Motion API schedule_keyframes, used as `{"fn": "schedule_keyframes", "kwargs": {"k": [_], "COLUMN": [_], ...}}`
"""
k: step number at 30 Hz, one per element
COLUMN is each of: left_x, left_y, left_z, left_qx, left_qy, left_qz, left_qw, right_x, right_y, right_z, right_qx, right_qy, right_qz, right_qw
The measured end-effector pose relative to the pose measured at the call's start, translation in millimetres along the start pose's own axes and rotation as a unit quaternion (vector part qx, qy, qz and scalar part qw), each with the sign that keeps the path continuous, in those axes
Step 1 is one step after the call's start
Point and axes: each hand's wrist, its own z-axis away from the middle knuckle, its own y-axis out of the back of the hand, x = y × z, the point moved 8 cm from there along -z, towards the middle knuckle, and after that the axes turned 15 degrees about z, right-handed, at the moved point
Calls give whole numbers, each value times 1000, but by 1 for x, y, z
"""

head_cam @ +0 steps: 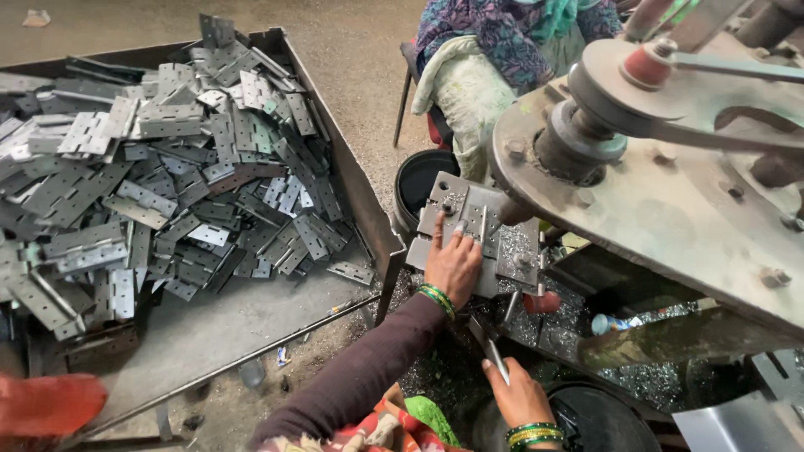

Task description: The person repeatedly picks metal hinge blanks from a bin, places them into a manual punching machine, and operates the lever to punch holes. Finished pieces are returned to the bin. The process is continuous and repetitive throughout the clip.

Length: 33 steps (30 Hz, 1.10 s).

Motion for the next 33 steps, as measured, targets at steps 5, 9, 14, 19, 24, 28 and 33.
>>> {"fn": "schedule_keyframes", "kwargs": {"k": [5, 9, 14, 19, 24, 28, 33], "left_x": [-12, -12, -13, 8, 0, -7, -8], "left_y": [-6, 6, 1, 16, 9, 19, 19], "left_z": [-20, -26, -24, -3, 16, -5, 15], "left_qx": [-22, 33, -33, 44, -14, 50, 8], "left_qy": [41, 31, 78, 16, 12, 26, 34], "left_qz": [3, -30, 21, 0, 39, -27, 31], "left_qw": [999, 999, 996, 999, 999, 998, 999], "right_x": [4, 12, 27, 1, 26, 57, 67], "right_y": [-10, -35, -87, -75, -98, -92, -85], "right_z": [-1, -1, 3, 13, -6, -19, -35], "right_qx": [4, 14, -6, 211, 31, -21, 4], "right_qy": [5, -13, -90, 107, 60, -51, -75], "right_qz": [-10, -19, -47, 0, 81, -41, -11], "right_qw": [1000, 1000, 995, 972, 994, 998, 997]}}
